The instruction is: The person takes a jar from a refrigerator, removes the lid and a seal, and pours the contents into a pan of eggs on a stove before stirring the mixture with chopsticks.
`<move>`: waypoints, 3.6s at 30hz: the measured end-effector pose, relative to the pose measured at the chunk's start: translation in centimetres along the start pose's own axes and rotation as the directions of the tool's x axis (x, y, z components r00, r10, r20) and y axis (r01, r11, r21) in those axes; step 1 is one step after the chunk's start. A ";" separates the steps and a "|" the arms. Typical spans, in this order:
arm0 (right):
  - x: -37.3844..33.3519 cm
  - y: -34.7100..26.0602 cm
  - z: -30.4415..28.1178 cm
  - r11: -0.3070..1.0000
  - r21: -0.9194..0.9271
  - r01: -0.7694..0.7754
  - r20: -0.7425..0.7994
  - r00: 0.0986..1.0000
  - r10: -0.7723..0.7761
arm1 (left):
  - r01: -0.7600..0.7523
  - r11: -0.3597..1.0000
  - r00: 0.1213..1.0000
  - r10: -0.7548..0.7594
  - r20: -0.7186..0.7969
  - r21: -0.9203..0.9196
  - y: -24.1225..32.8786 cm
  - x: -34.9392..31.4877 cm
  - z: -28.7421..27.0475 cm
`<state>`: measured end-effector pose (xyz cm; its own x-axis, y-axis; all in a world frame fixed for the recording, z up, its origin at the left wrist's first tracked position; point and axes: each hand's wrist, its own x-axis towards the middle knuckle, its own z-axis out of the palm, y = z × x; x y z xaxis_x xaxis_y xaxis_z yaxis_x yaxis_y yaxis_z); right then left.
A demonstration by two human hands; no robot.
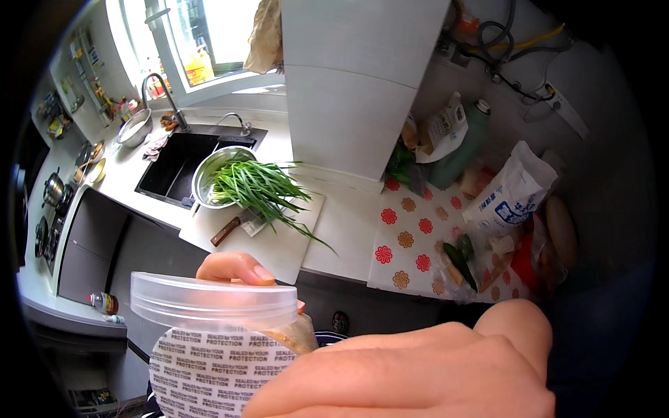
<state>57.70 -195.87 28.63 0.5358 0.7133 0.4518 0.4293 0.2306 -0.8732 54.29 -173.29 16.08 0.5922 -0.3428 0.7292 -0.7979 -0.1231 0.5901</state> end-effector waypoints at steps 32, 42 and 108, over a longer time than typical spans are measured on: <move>7.4 13.3 0.2 0.717 -0.471 0.514 0.476 0.832 -0.284 | 0.446 0.834 0.784 -0.539 -0.308 -0.324 -6.5 -8.8 0.9; 14.0 13.8 12.5 0.579 -0.319 0.750 0.734 0.582 -0.350 | 0.577 0.817 0.691 -0.494 -0.527 -0.009 -0.5 -17.0 -6.0; 86.7 35.1 85.0 0.420 0.898 -0.129 0.361 0.763 -0.537 | 0.241 0.880 0.332 -0.471 -0.817 -0.410 -0.7 -46.9 -98.1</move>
<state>57.48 -69.67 21.64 -0.0841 0.6590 0.7474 -0.5418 0.5993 -0.5894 38.16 -65.80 15.43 0.6648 0.7050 0.2470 -0.5132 0.1906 0.8369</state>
